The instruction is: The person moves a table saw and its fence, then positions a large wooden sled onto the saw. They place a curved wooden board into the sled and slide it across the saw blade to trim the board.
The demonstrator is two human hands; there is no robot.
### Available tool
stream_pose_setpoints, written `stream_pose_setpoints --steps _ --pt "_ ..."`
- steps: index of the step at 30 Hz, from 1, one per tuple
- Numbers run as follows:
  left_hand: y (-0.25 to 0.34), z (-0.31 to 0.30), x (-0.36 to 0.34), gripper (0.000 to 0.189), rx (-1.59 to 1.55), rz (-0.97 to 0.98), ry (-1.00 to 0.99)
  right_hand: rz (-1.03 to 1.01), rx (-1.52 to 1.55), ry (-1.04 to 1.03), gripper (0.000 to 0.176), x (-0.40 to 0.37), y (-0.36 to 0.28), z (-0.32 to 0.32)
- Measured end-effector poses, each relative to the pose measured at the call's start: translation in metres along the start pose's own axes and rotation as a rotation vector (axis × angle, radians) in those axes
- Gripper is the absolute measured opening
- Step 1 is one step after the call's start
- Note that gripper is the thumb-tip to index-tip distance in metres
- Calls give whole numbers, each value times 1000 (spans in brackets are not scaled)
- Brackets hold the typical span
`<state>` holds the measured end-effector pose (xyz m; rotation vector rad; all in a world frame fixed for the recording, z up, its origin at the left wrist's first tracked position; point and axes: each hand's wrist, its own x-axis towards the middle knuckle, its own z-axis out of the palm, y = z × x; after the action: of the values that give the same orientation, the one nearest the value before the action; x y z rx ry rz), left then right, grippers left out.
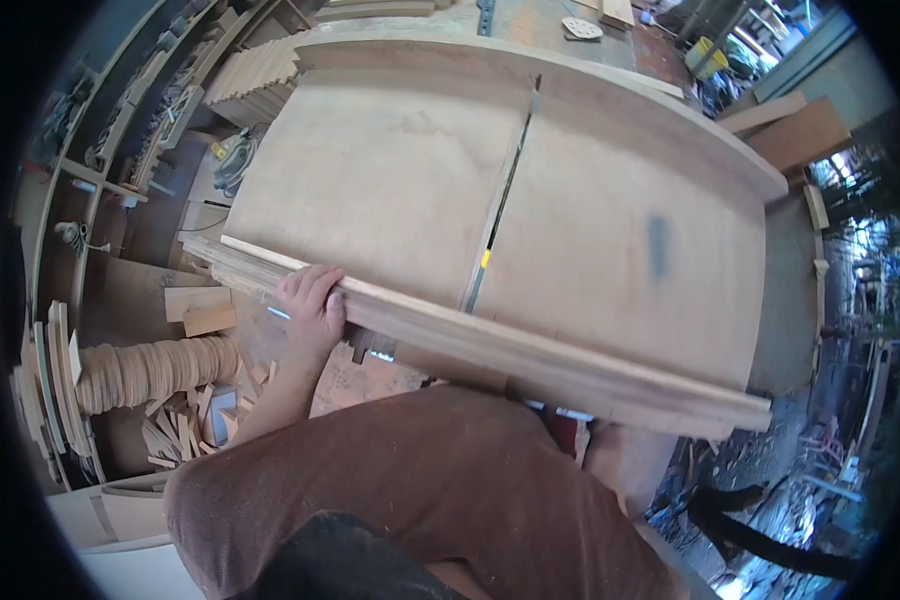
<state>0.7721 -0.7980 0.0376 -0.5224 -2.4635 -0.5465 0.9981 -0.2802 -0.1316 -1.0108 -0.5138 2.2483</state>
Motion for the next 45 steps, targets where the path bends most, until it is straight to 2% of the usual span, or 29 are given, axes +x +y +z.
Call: stream_pose_setpoints --steps 5,9,12,14,16,17,18,19,20,22,23,24,25,28,29,31,33,36,40,45 --pt "27 27 2 26 22 -3 110 48 -11 6 54 9 2 14" --pt "27 34 5 26 47 -31 120 142 -150 140 56 15 2 9" --pt "24 37 0 24 51 -35 123 223 137 -386 50 14 2 -12" --pt "25 32 -2 26 34 -139 1 332 64 -327 46 4 -6 -5" --pt "30 26 -7 35 102 -128 123 443 -16 -285 43 11 -9 -5" --pt "31 29 -23 35 128 -174 113 144 -491 -358 41 15 -9 -14" --pt "32 36 -42 43 50 -398 361 -180 -1156 -703 34 2 -24 4" --pt "34 43 -61 51 -26 -604 625 -746 -1690 -878 27 -13 -38 24" --pt "35 62 -91 51 -4 -624 643 -746 -1690 -918 27 -11 -40 28" --pt "49 110 -157 59 -318 -1313 761 -646 -2067 -917 39 -9 -51 34" --pt "85 111 -155 67 -792 -1485 796 -661 -2077 -949 39 -6 -51 34" --pt "124 112 -148 75 -1295 -1595 806 -764 -1995 -960 38 -3 -48 30" --pt "138 127 -143 75 -1302 -1596 836 -862 -1906 -966 38 -1 -43 28" --pt "158 168 -140 88 -1769 -1458 765 -831 -1831 -928 36 -7 -38 27" --pt "156 172 -139 88 -1772 -1459 782 -818 -1805 -912 35 -9 -37 25" --pt "149 176 -137 93 -1917 -1450 772 -698 -1940 -775 32 -1 -39 24" --pt "151 169 -131 92 -1913 -1479 780 -659 -1916 -769 32 41 -51 -7" --pt "167 136 -102 89 -1700 -1612 820 -446 -1734 -606 31 83 -66 -45" --pt "166 140 -101 89 -1742 -1642 836 -243 -1467 -401 30 121 -76 -74" --pt "158 156 -98 90 -1806 -1687 825 -143 -1277 -271 29 153 -78 -90"
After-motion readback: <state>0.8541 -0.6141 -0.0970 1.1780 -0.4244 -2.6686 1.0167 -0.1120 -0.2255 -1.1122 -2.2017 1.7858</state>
